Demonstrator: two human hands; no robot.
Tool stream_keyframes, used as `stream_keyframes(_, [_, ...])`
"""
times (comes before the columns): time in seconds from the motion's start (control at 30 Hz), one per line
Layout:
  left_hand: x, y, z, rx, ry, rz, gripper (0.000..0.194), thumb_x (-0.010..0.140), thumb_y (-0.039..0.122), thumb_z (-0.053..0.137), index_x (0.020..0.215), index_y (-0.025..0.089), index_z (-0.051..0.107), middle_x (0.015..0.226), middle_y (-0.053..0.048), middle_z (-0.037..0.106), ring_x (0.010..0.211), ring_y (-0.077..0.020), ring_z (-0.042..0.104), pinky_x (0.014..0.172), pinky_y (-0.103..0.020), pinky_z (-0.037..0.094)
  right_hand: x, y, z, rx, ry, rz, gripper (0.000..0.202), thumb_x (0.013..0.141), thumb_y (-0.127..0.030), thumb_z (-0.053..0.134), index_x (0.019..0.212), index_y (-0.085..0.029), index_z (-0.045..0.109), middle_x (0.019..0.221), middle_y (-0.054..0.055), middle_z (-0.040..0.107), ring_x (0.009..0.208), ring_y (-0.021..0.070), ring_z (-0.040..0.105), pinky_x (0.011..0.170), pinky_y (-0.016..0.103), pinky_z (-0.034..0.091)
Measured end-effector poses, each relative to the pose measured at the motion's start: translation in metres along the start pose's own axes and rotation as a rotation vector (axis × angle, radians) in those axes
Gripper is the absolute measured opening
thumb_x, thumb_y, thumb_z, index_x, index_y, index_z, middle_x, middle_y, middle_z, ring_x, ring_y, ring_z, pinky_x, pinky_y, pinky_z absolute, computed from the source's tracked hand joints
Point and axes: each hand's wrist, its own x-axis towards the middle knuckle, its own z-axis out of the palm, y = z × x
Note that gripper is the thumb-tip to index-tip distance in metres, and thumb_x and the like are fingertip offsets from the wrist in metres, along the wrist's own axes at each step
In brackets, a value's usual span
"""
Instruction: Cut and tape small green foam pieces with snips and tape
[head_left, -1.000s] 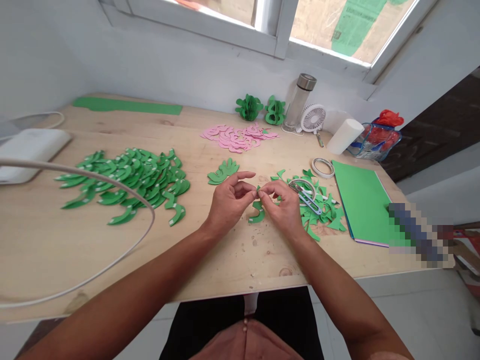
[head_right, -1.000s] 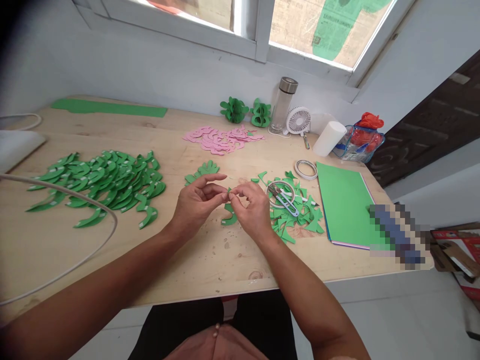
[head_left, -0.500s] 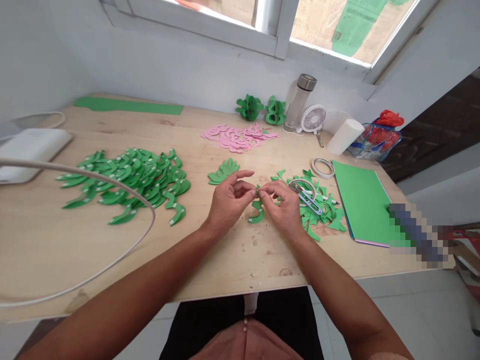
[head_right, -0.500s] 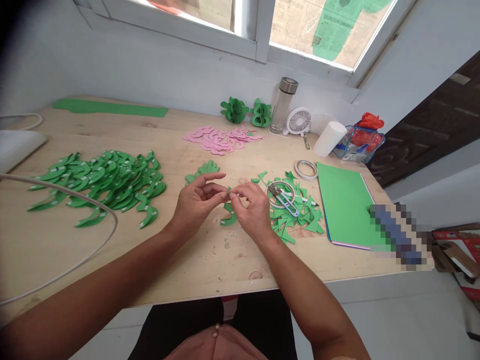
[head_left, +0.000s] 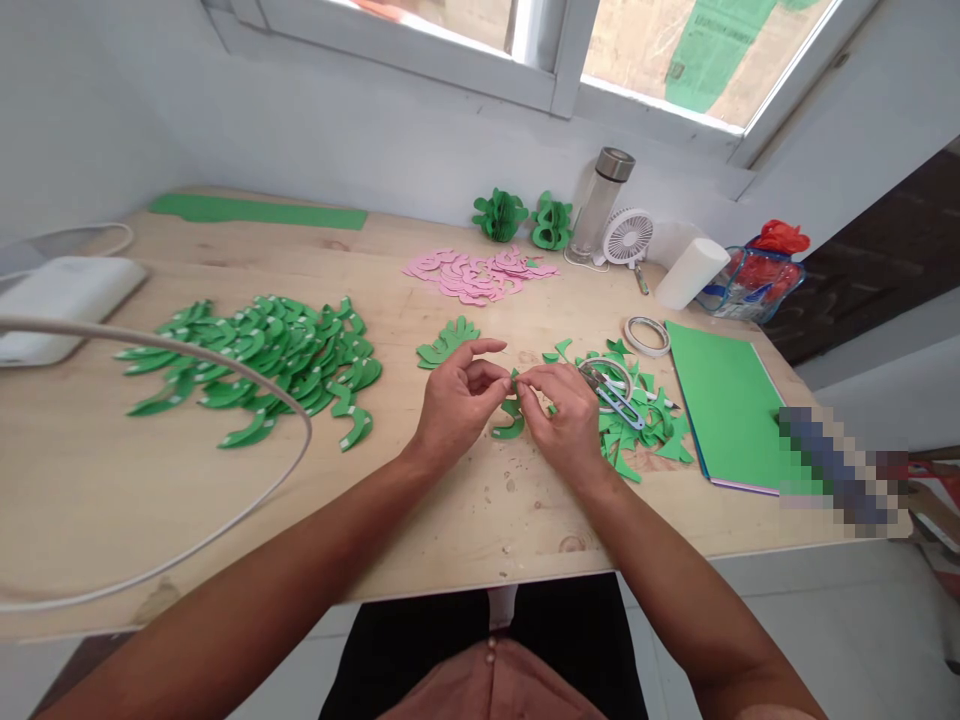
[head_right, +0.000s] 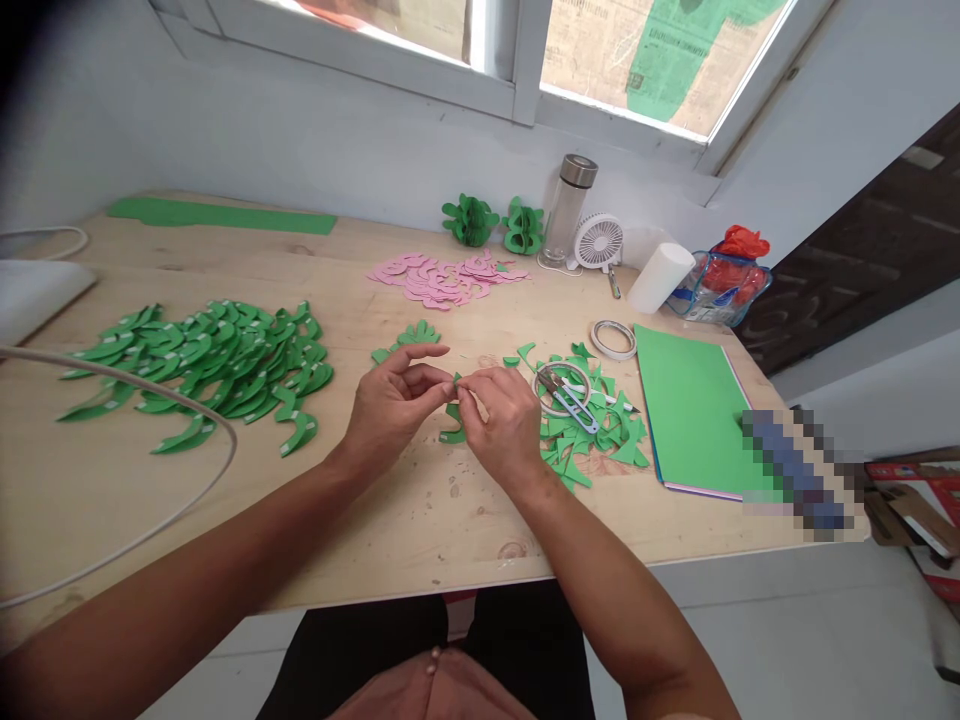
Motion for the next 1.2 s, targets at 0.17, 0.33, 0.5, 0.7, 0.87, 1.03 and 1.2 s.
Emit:
stream_keyframes(0.17, [0.0005, -0.0007, -0.0007, 0.008, 0.0, 0.008, 0.039, 0.067, 0.019, 0.066, 0.105, 0.017, 0.054, 0.07, 0.001, 0.067, 0.066, -0.014, 0.065, 0.07, -0.028, 0.053, -0.0007, -0.0006, 0.0002, -0.038, -0.037, 0.011, 0.017, 0.087, -0.018, 0.05, 0.084, -0.021, 0.067, 0.084, 0.006, 0.069, 0.081, 0.0203, 0.059, 0.077, 0.036, 0.046])
stream_keyframes(0.33, [0.0005, -0.0012, -0.0008, 0.006, 0.0, 0.014, 0.039, 0.068, 0.019, 0.066, 0.104, 0.016, 0.054, 0.07, 0.001, 0.067, 0.066, -0.0139, 0.064, 0.07, -0.028, 0.054, -0.0011, 0.0, 0.0008, -0.048, -0.033, 0.004, 0.017, 0.087, -0.018, 0.05, 0.085, -0.021, 0.067, 0.085, 0.007, 0.069, 0.082, 0.0206, 0.059, 0.076, 0.036, 0.046])
stream_keyframes(0.5, [-0.0001, -0.0011, -0.0001, -0.012, 0.009, 0.015, 0.038, 0.067, 0.019, 0.067, 0.103, 0.016, 0.055, 0.069, 0.002, 0.065, 0.066, -0.0132, 0.064, 0.072, -0.029, 0.054, -0.0012, 0.0014, 0.0016, -0.062, -0.011, -0.037, 0.015, 0.087, -0.017, 0.051, 0.085, -0.02, 0.066, 0.085, 0.006, 0.07, 0.08, 0.0198, 0.059, 0.075, 0.034, 0.046])
stream_keyframes(0.7, [0.0005, -0.0025, -0.0005, -0.003, -0.002, 0.023, 0.038, 0.068, 0.02, 0.067, 0.104, 0.016, 0.055, 0.069, 0.002, 0.064, 0.066, -0.0133, 0.063, 0.071, -0.03, 0.054, -0.0013, 0.0022, 0.0022, -0.057, -0.023, -0.026, 0.015, 0.086, -0.018, 0.052, 0.085, -0.021, 0.066, 0.085, 0.006, 0.069, 0.081, 0.0198, 0.059, 0.076, 0.034, 0.046])
stream_keyframes(0.87, [0.0008, -0.0035, -0.0013, -0.005, -0.019, 0.032, 0.038, 0.068, 0.02, 0.067, 0.104, 0.017, 0.055, 0.068, 0.002, 0.064, 0.067, -0.0139, 0.063, 0.073, -0.031, 0.054, -0.0012, 0.002, 0.0015, -0.043, -0.012, -0.008, 0.016, 0.086, -0.018, 0.051, 0.085, -0.02, 0.067, 0.084, 0.007, 0.069, 0.081, 0.0206, 0.059, 0.077, 0.036, 0.046])
stream_keyframes(1.03, [0.0005, -0.003, -0.0015, -0.003, -0.012, 0.036, 0.038, 0.068, 0.021, 0.068, 0.103, 0.017, 0.055, 0.068, 0.002, 0.065, 0.066, -0.014, 0.063, 0.072, -0.03, 0.054, -0.001, 0.0012, 0.0011, -0.039, -0.022, 0.024, 0.016, 0.087, -0.019, 0.051, 0.086, -0.022, 0.067, 0.085, 0.006, 0.069, 0.081, 0.0211, 0.06, 0.078, 0.037, 0.045])
stream_keyframes(1.2, [0.0003, -0.0019, -0.0013, 0.006, -0.012, 0.035, 0.038, 0.068, 0.021, 0.067, 0.104, 0.017, 0.055, 0.069, 0.002, 0.065, 0.067, -0.0139, 0.063, 0.072, -0.03, 0.054, -0.0003, 0.0006, 0.0005, -0.057, -0.005, 0.015, 0.016, 0.087, -0.018, 0.051, 0.085, -0.021, 0.066, 0.084, 0.006, 0.069, 0.081, 0.0204, 0.06, 0.077, 0.035, 0.046])
